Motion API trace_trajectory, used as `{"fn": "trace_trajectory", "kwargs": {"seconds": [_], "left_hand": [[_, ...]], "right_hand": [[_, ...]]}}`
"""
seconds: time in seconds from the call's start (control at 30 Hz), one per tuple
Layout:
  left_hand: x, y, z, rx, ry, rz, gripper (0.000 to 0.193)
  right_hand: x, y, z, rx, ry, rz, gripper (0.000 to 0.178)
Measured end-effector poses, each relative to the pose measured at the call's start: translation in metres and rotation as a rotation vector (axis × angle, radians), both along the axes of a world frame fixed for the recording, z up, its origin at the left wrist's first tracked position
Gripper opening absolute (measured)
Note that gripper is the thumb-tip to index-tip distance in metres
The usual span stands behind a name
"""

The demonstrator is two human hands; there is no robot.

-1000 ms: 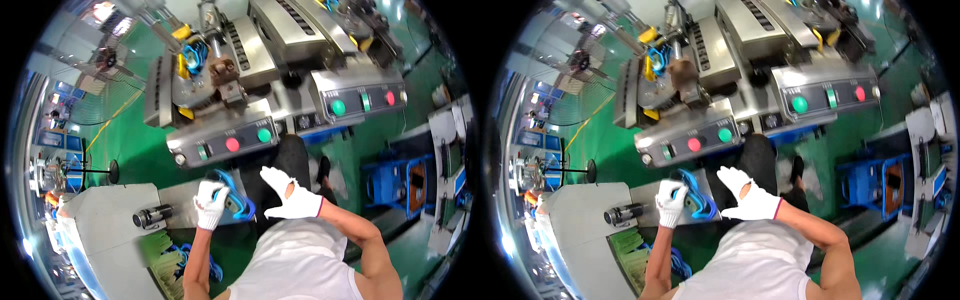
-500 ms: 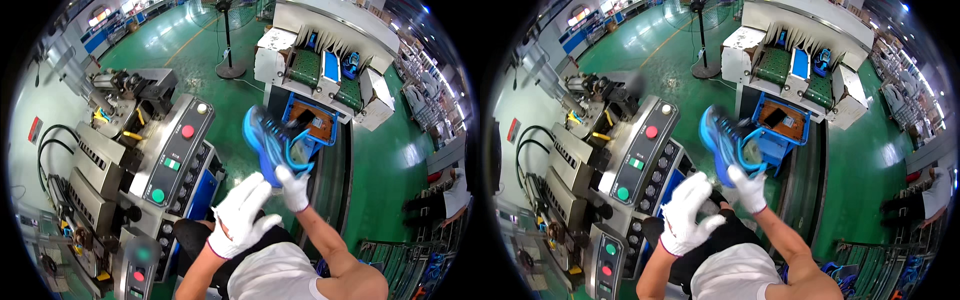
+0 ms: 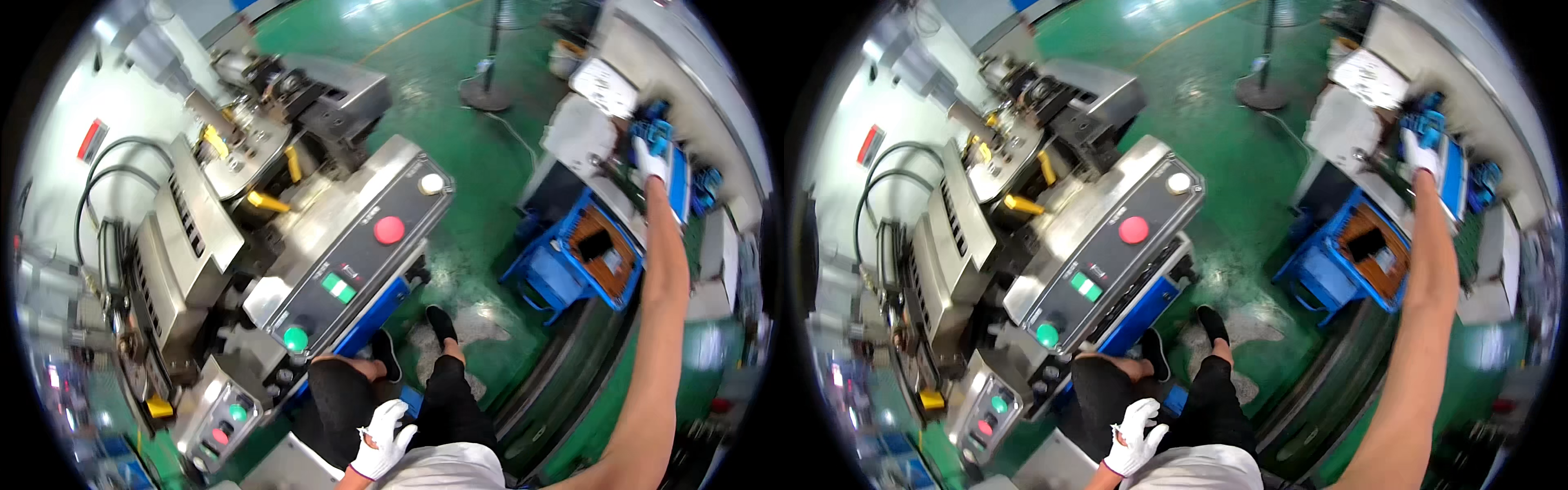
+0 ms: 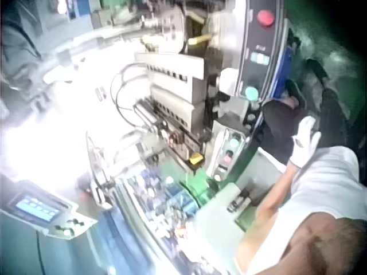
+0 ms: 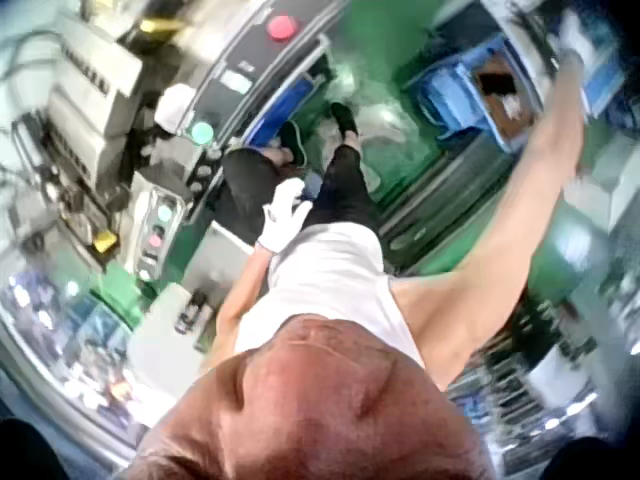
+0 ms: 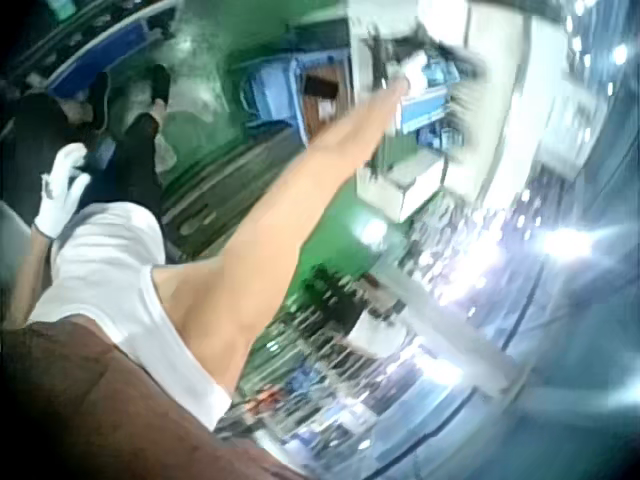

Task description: The person places blue shoe uppers into a sole-attaching machine, presses buttons to activate the pneumatic press, and then places the assembled shoes onto a conveyor belt.

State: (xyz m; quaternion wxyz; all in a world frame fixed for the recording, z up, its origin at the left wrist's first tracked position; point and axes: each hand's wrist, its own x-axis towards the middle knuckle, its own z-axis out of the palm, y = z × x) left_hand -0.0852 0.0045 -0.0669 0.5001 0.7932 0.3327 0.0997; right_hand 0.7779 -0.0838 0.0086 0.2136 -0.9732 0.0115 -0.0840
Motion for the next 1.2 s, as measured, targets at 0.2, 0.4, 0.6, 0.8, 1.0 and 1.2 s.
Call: {"fn": "trace_trajectory", "kwargs": {"seconds": [0.2, 0.4, 0.6, 0.8, 1.0, 1.2], "left_hand": [[-0.069, 0.01, 0.015, 0.203, 0.105, 0.239, 0.038], [-0.256, -0.044, -0.01, 0.328, 0.458, 0.931, 0.026], [-0.431, -0.283, -0.018, 0.149, 1.003, 1.654, 0.031], [-0.381, -0.557, -0.021, -0.499, 1.626, 2.115, 0.06], [-0.261, -0.656, -0.113, -0.883, 1.232, 2.419, 0.075], [-0.279, -0.65, -0.104, -0.761, 1.468, 2.232, 0.047]], "right_hand": [[0.011, -0.022, -0.017, -0.013, 0.01, 0.568, 0.082], [-0.371, 0.027, -0.109, 0.674, 0.291, 0.635, 0.044], [-0.639, 0.069, -0.135, 0.57, 0.881, 1.065, 0.072], [-0.725, 0.122, -0.102, 0.299, 0.918, 1.518, 0.065], [-0.777, 0.158, -0.09, -0.057, 0.915, 1.835, 0.062], [-0.798, 0.182, -0.084, -0.177, 0.64, 2.244, 0.06]]}}
